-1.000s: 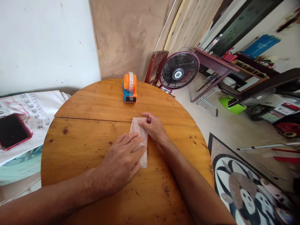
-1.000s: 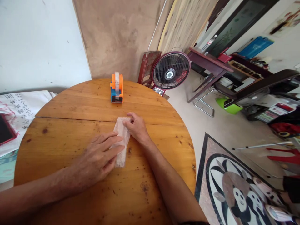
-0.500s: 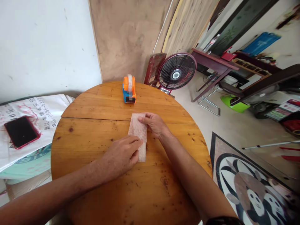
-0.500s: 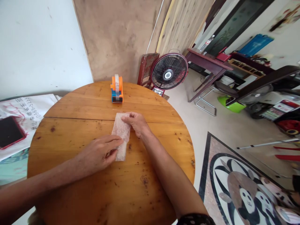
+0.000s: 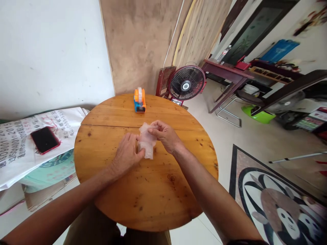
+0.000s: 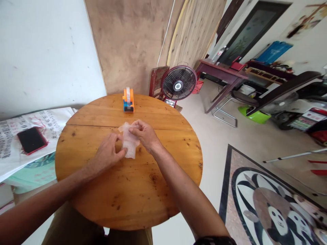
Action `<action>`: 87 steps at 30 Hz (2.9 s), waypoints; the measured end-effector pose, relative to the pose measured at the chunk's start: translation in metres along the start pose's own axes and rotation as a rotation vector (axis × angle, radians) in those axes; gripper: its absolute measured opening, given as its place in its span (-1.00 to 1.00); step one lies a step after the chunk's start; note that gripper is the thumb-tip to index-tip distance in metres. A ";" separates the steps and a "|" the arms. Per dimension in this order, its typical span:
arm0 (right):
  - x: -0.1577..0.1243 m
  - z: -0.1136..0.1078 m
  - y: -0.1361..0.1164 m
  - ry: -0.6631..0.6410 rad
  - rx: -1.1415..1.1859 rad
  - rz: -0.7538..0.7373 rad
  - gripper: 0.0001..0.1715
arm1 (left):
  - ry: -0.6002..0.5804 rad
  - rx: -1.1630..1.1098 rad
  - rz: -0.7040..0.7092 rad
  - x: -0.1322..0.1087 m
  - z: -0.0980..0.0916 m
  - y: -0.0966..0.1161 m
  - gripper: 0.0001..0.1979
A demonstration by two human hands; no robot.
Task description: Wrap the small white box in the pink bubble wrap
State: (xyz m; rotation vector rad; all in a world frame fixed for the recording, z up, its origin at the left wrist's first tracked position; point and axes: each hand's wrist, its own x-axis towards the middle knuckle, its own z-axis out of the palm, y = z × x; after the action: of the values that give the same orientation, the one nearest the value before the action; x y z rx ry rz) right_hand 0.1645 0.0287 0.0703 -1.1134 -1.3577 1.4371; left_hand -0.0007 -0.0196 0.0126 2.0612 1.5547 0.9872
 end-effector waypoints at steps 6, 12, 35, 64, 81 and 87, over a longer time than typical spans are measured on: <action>-0.016 0.007 -0.002 -0.033 -0.041 -0.067 -0.65 | -0.024 -0.367 -0.121 0.001 0.005 -0.008 -0.23; -0.033 0.012 0.005 -0.054 -0.089 -0.107 -0.67 | -0.195 -0.542 -0.032 0.006 -0.005 -0.004 -0.64; -0.071 0.015 0.057 -0.013 -0.206 -0.375 -0.80 | -0.295 -0.465 0.194 -0.006 -0.014 -0.031 -0.58; -0.053 0.001 0.053 -0.098 0.051 0.003 -0.20 | -0.533 -0.755 -0.424 0.005 -0.019 -0.013 -0.46; -0.052 -0.011 0.046 0.102 -0.126 -0.147 -0.31 | -0.570 -1.300 -0.415 0.011 -0.001 0.000 -0.31; -0.042 -0.030 0.025 0.071 -0.462 -0.263 -0.58 | -0.567 -1.254 -0.346 0.010 -0.001 -0.006 -0.34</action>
State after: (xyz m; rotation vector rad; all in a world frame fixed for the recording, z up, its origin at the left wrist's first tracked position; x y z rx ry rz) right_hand 0.2041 -0.0063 0.0469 -1.2019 -1.7629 0.9095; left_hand -0.0044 -0.0085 0.0121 0.9808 0.6185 0.7908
